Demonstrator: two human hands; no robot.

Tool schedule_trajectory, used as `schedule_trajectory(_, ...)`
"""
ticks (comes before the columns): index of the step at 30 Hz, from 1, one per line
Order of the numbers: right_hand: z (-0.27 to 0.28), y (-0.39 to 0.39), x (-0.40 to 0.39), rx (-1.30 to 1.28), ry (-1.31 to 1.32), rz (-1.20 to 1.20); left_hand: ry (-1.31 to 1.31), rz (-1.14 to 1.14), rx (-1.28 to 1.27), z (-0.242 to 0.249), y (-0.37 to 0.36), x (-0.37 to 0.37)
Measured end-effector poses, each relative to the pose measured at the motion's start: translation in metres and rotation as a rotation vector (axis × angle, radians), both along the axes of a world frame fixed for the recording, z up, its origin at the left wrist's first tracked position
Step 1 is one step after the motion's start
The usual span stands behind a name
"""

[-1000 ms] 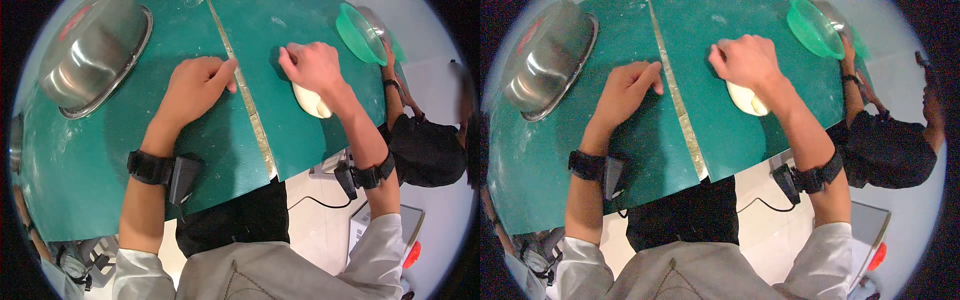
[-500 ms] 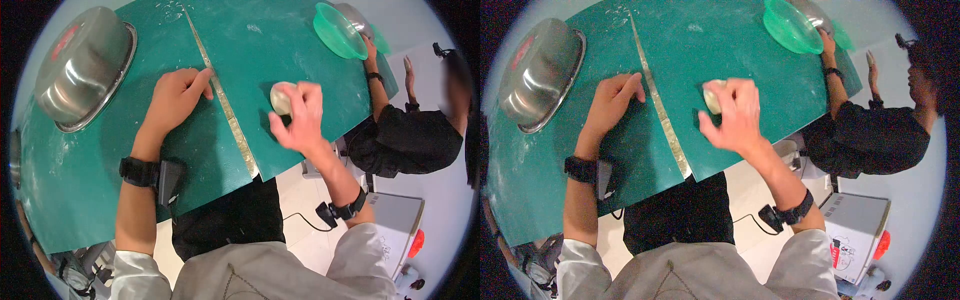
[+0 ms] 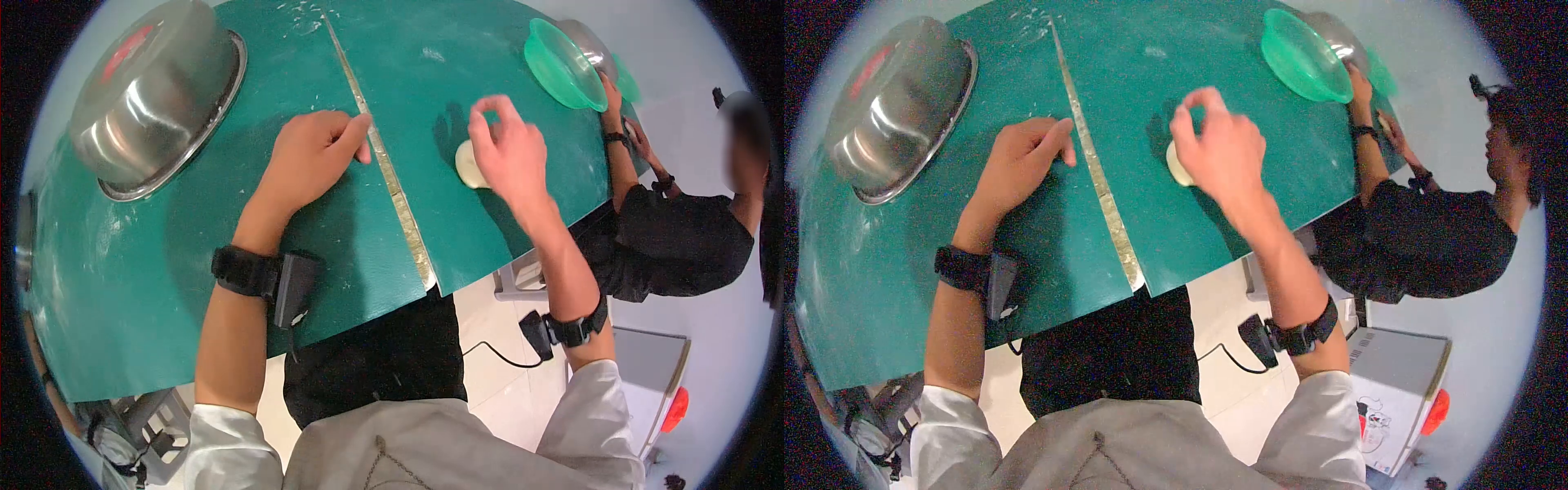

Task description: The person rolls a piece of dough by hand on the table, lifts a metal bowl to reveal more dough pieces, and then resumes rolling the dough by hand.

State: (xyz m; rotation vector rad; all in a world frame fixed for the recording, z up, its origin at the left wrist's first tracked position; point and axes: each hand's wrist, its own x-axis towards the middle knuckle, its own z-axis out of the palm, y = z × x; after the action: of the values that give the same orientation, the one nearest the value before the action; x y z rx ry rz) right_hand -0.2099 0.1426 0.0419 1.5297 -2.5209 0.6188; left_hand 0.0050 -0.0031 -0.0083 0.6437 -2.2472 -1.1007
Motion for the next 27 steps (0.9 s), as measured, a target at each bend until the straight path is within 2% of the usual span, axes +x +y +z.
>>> schedule_trajectory(4,-0.01,-0.05,-0.021,0.151,0.143,-0.035,-0.011,0.017,-0.003,-0.002,0.0,-0.001)
schedule_trajectory(6,-0.02,-0.071,-0.036,-0.1,0.32,0.169,-0.008,0.024,-0.001,-0.002,-0.002,-0.003)
schedule_trajectory(8,-0.023,-0.087,-0.045,-0.01,0.326,0.181,-0.052,0.01,0.02,0.003,0.0,0.0)
schedule_trajectory(10,-0.034,-0.098,-0.051,-0.167,0.466,0.217,-0.09,0.011,0.014,0.006,-0.001,0.001)
schedule_trajectory(11,-0.038,-0.1,-0.056,-0.167,0.468,0.216,-0.125,0.011,0.007,0.007,-0.001,0.0)
schedule_trajectory(16,-0.038,-0.085,-0.052,-0.222,0.238,0.281,-0.003,0.027,0.014,-0.001,0.001,-0.003)
schedule_trajectory(17,-0.037,-0.077,-0.05,-0.151,0.128,0.287,0.008,0.035,0.008,0.001,0.0,-0.002)
schedule_trajectory(20,-0.039,-0.048,-0.047,-0.055,0.032,0.358,-0.015,0.029,0.014,0.003,0.0,-0.002)
schedule_trajectory(21,-0.031,-0.034,-0.04,0.067,0.005,0.372,-0.01,0.025,0.006,0.003,-0.001,-0.002)
schedule_trajectory(27,-0.018,0.032,-0.023,0.108,-0.045,0.52,-0.01,0.023,-0.009,0.004,0.001,0.001)
